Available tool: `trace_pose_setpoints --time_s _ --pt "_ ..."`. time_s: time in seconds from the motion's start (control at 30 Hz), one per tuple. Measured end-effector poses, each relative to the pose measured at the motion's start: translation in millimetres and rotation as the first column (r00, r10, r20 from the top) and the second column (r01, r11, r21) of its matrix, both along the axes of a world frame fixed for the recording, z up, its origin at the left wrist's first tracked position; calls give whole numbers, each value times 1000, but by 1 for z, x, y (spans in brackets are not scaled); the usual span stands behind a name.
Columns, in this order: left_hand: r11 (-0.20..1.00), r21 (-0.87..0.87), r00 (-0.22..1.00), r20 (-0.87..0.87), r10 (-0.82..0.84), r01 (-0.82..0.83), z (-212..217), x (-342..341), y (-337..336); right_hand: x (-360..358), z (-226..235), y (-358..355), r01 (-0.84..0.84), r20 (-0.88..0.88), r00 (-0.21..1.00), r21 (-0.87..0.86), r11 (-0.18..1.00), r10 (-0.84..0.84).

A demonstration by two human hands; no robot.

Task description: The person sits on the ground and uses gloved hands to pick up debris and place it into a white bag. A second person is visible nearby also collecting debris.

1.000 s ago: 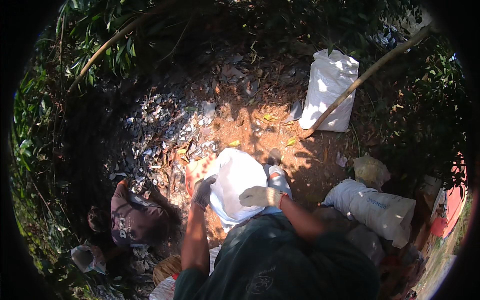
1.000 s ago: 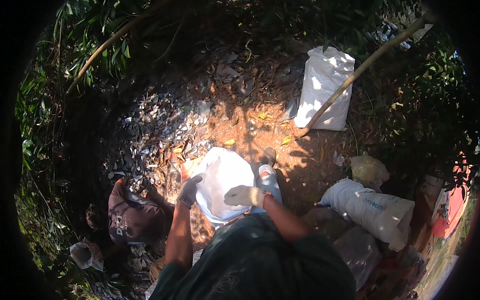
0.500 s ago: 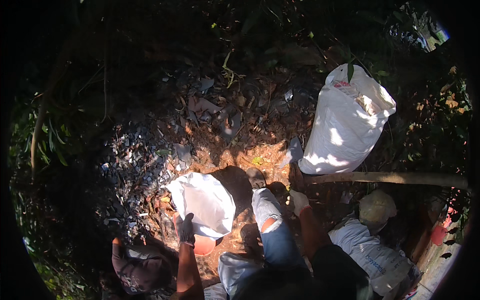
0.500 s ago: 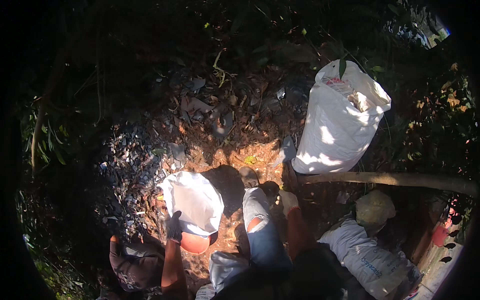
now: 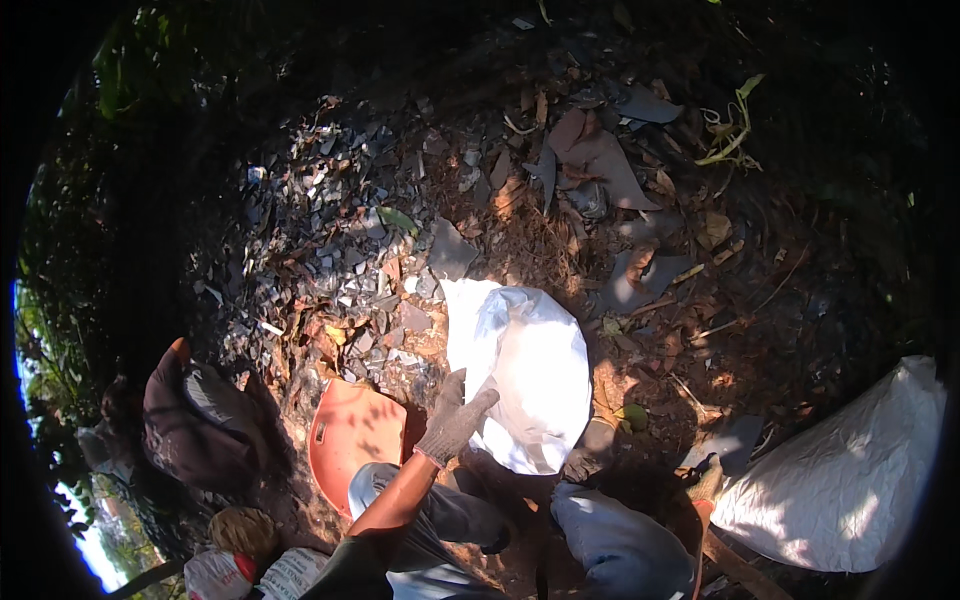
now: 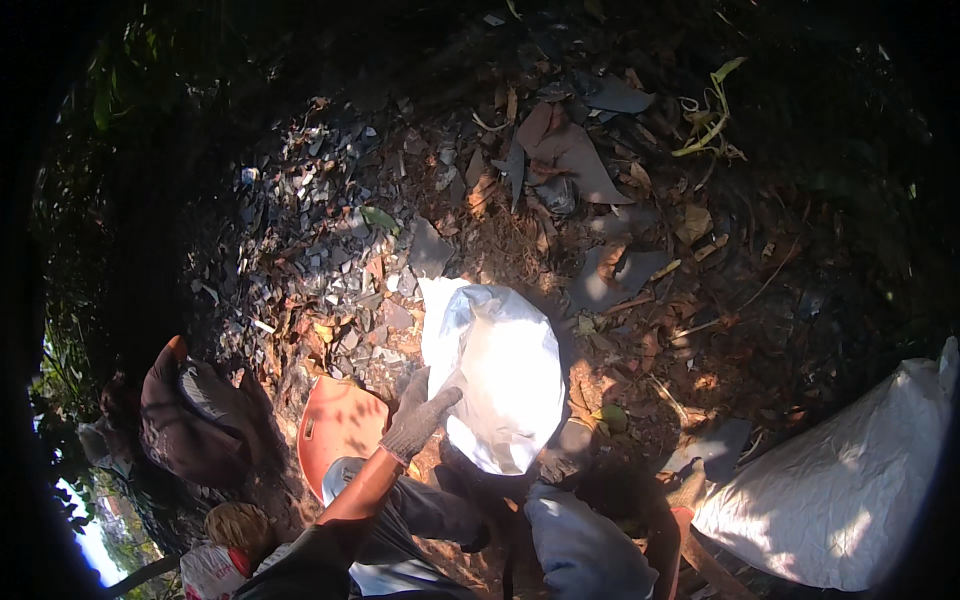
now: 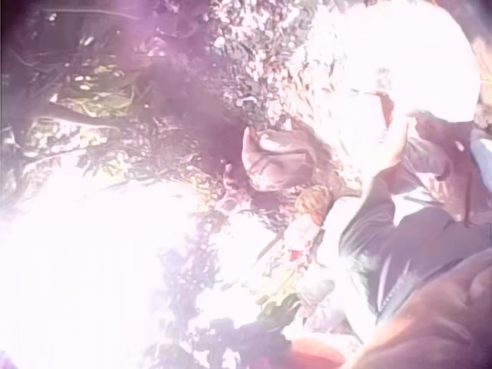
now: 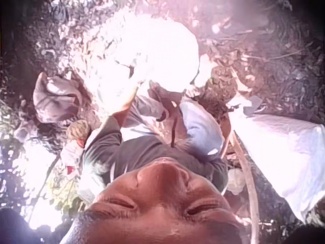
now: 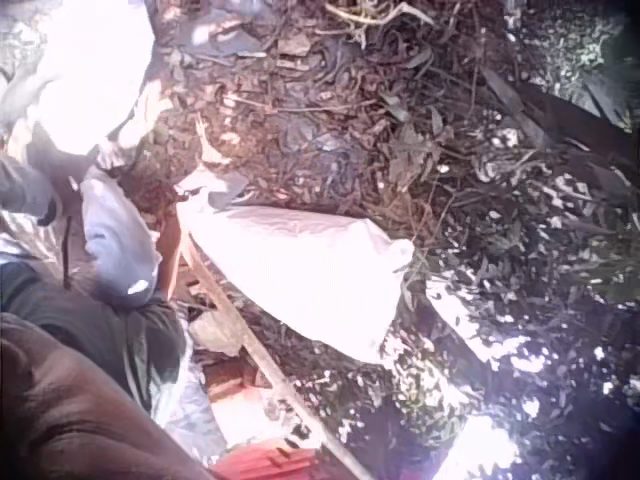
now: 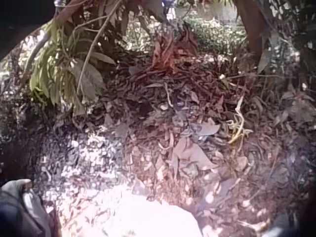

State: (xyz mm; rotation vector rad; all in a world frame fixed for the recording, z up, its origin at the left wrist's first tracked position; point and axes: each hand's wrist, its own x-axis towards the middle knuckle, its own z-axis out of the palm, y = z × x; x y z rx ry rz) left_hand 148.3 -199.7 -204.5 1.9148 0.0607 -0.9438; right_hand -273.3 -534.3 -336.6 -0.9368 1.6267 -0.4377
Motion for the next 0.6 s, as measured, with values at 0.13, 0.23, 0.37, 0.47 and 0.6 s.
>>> trace_pose_setpoints --time_s 0.13,0.23,0.37,0.47,0.6 --pt "995 68 969 233 -83 68 -16 5 -11 -4 -29 -38 -120 -151 984 -166 979 95" --pt "988 83 931 335 -148 127 -22 11 -13 -4 -37 -59 -255 -293 940 -275 927 172" --pt "986 24 951 263 -163 162 -53 13 -10 -18 -20 -74 -439 -508 838 -412 798 198" --pt "982 3 946 265 -185 191 -40 16 -3 -26 9 -89 -552 -604 778 -523 650 174" --pt "989 -97 965 249 -84 112 -58 27 24 15 74 -87 -650 -640 753 -684 331 156"
